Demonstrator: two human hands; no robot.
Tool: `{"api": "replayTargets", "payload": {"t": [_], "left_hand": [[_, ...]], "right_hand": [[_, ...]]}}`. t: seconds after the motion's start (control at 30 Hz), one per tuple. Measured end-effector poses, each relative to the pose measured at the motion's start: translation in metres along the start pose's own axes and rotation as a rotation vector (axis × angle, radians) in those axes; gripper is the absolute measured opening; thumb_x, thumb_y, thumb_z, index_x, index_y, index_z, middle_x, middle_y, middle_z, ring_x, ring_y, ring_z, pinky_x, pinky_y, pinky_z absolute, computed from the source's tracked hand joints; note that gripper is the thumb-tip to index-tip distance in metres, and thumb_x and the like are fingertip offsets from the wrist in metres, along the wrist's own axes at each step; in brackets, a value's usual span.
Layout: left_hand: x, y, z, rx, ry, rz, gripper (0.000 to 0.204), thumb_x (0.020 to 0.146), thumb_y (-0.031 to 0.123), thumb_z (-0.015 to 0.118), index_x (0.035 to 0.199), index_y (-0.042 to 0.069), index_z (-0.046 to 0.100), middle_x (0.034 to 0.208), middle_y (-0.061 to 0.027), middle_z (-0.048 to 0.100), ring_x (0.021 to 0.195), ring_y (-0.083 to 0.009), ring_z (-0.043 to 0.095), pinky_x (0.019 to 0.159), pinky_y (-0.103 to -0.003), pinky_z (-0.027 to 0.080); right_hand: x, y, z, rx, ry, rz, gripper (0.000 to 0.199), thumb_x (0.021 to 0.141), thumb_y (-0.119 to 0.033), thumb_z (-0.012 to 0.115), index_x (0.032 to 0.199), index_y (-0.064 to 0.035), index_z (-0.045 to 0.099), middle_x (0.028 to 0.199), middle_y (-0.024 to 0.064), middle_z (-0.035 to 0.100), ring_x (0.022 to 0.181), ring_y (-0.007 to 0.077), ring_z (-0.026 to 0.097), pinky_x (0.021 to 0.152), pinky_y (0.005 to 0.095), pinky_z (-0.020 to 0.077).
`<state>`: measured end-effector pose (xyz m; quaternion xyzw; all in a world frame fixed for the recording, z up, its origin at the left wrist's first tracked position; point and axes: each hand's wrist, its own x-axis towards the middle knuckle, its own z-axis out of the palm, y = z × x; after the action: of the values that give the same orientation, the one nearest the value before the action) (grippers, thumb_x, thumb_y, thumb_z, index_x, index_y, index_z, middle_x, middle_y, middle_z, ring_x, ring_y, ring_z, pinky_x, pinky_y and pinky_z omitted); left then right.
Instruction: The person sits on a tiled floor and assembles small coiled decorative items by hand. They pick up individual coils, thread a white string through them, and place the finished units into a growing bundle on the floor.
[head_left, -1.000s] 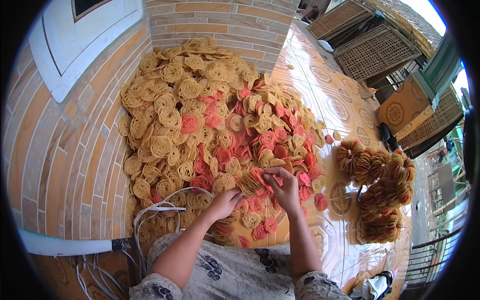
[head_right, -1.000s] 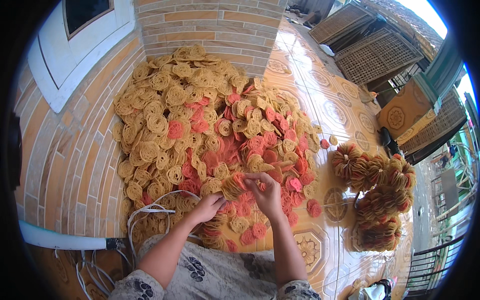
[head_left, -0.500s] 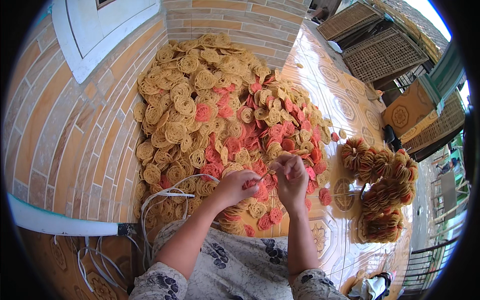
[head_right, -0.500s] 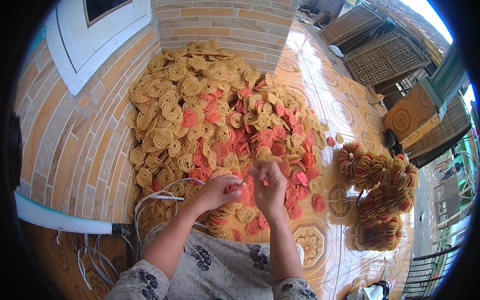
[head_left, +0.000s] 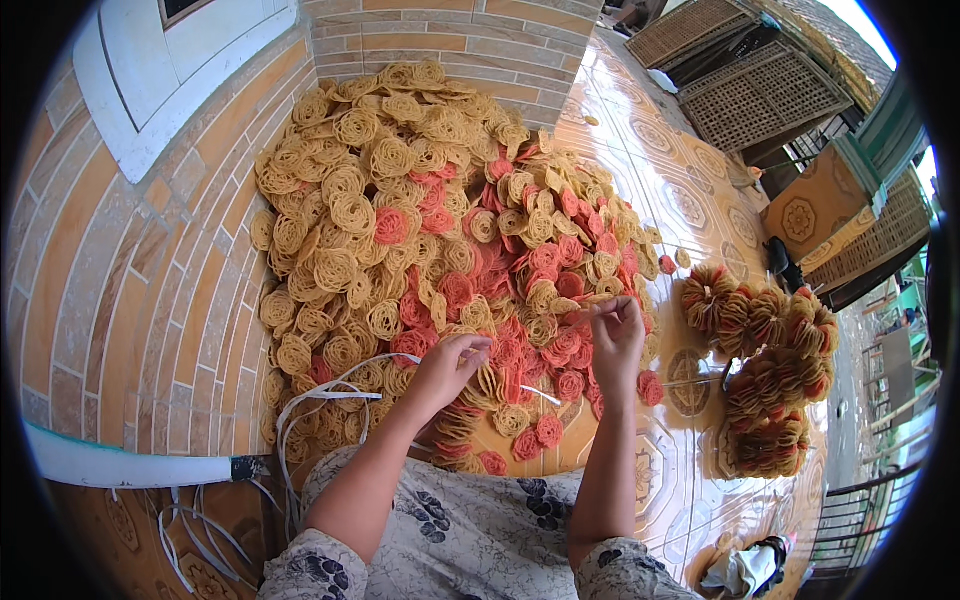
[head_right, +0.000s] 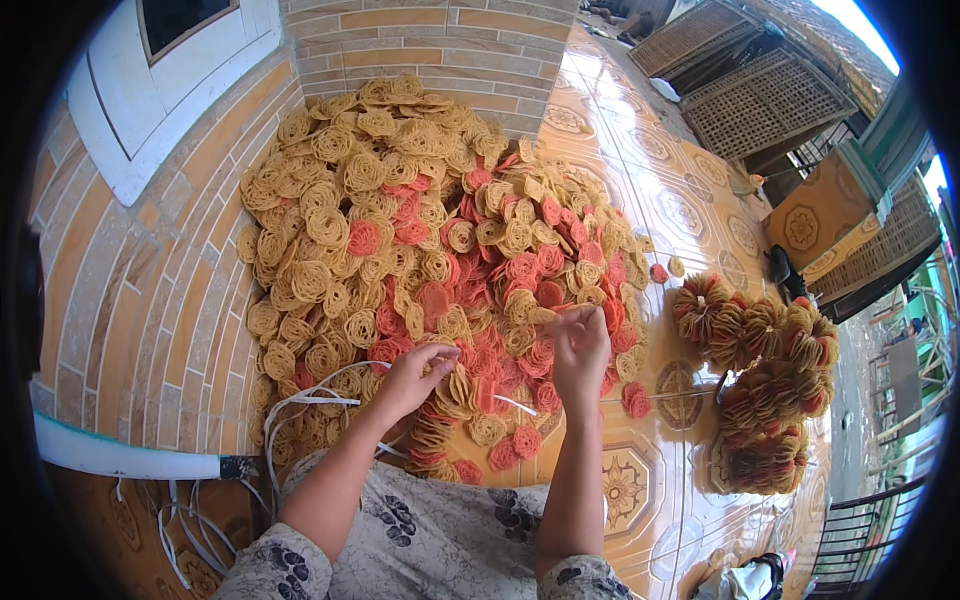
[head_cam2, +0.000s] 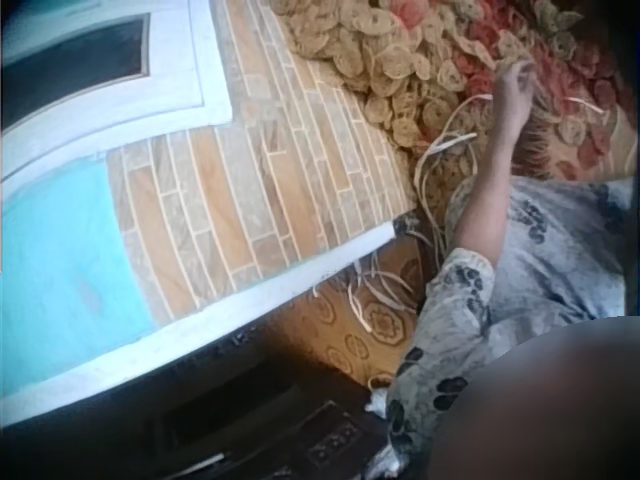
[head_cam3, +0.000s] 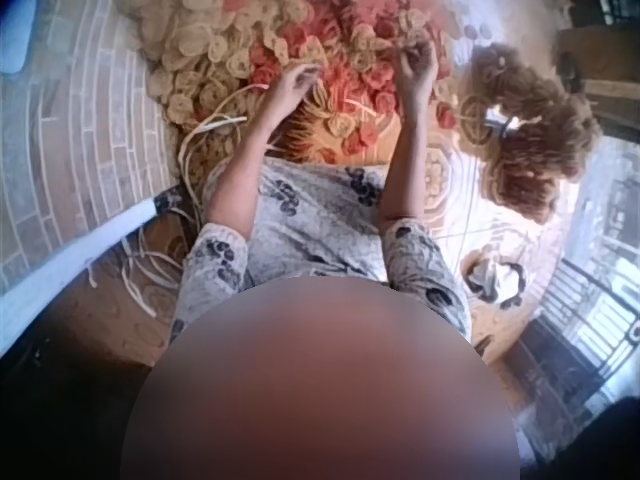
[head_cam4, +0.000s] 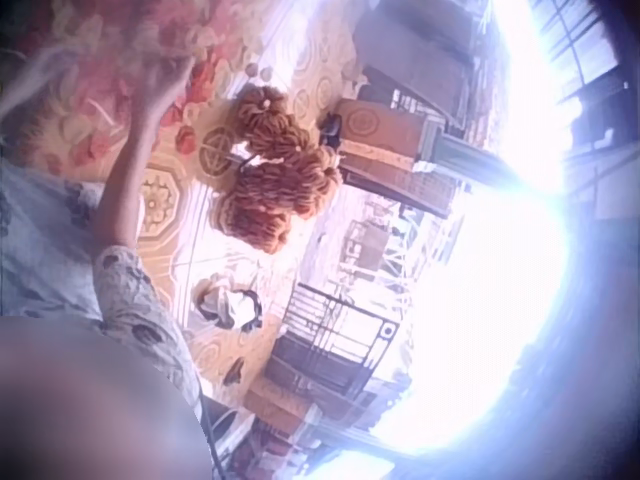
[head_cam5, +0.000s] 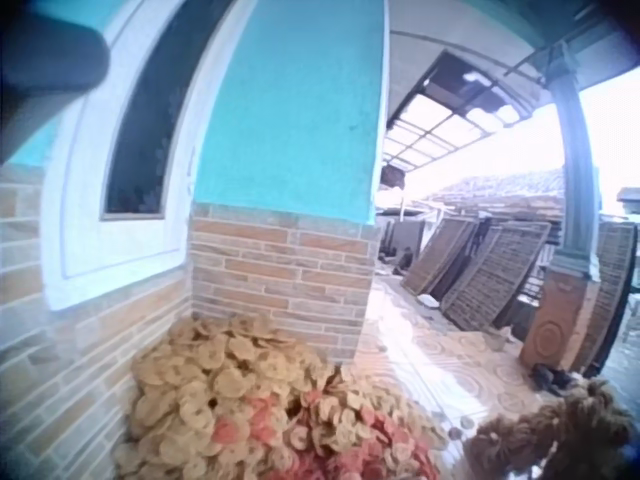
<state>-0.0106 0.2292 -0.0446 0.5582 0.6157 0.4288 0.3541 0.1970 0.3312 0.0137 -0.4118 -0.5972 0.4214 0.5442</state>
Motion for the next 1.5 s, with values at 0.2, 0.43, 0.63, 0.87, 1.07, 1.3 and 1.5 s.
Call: {"api": "replayTargets", "payload": {"t": [0.2,0.43,0.63,0.87,1.07,1.3,1.5], "left_hand": [[0.014,0.016,0.041,0.460,-0.154,0.401,0.014,0.087,0.019,0.067,0.099,0.012,0.072,0.097,-0.0074,0.068,0.096,-0.0232,0.061,0.096,-0.043,0.043],[0.015,0.006,0.125,1.048,-0.384,0.471,0.016,0.079,0.010,0.061,0.088,0.013,0.073,0.087,-0.0048,0.069,0.093,-0.0231,0.062,0.107,-0.049,0.035],[0.024,-0.004,0.107,0.337,-0.125,0.153,0.011,0.084,0.009,0.068,0.093,0.002,0.069,0.086,-0.0128,0.069,0.081,-0.0281,0.067,0.077,-0.038,0.053],[0.001,0.001,0.031,-0.336,0.122,-0.268,0.018,0.094,0.006,0.058,0.109,-0.003,0.064,0.088,-0.0058,0.068,0.081,-0.0115,0.066,0.077,-0.026,0.052],[0.003,-0.015,0.021,-0.650,0.255,-0.300,0.019,0.094,0.009,0.061,0.110,-0.003,0.061,0.090,-0.0033,0.062,0.080,-0.0100,0.061,0.076,-0.025,0.052],[0.024,-0.018,0.012,-0.724,0.207,-0.267,0.018,0.094,0.013,0.064,0.106,0.000,0.062,0.086,-0.0028,0.063,0.071,-0.0079,0.059,0.066,-0.022,0.049],[0.026,-0.017,0.005,-0.784,0.204,-0.236,0.015,0.094,0.016,0.064,0.101,0.002,0.064,0.083,-0.0034,0.066,0.068,-0.0066,0.058,0.062,-0.021,0.047]], "right_hand": [[-0.026,0.067,-0.064,0.501,0.370,0.497,0.018,0.094,-0.002,0.056,0.112,0.0014,0.057,0.091,0.0064,0.064,0.082,0.0143,0.063,0.077,0.0261,0.0530],[-0.012,0.116,-0.075,0.777,0.240,0.607,0.022,0.090,0.002,0.059,0.111,0.0012,0.052,0.096,0.0103,0.062,0.091,0.0237,0.065,0.084,0.0340,0.0551],[-0.014,0.106,-0.051,0.773,0.115,0.600,0.016,0.091,-0.001,0.060,0.106,-0.0001,0.054,0.095,0.0085,0.061,0.089,0.0204,0.066,0.084,0.0324,0.0550],[-0.025,0.088,-0.018,0.686,0.043,0.658,0.013,0.092,-0.003,0.059,0.103,0.0001,0.054,0.096,0.0081,0.061,0.090,0.0195,0.066,0.082,0.0296,0.0554],[-0.039,0.078,0.007,0.646,-0.038,0.604,0.011,0.093,-0.001,0.058,0.103,0.0011,0.054,0.096,0.0092,0.061,0.090,0.0208,0.066,0.086,0.0332,0.0555],[-0.040,0.073,0.017,0.656,-0.013,0.539,0.010,0.092,0.000,0.059,0.101,-0.0002,0.055,0.096,0.0091,0.062,0.091,0.0205,0.066,0.086,0.0338,0.0549],[-0.041,0.071,0.019,0.722,0.008,0.528,0.011,0.091,0.001,0.060,0.100,-0.0009,0.056,0.093,0.0068,0.062,0.091,0.0198,0.066,0.087,0.0329,0.0534]]}}
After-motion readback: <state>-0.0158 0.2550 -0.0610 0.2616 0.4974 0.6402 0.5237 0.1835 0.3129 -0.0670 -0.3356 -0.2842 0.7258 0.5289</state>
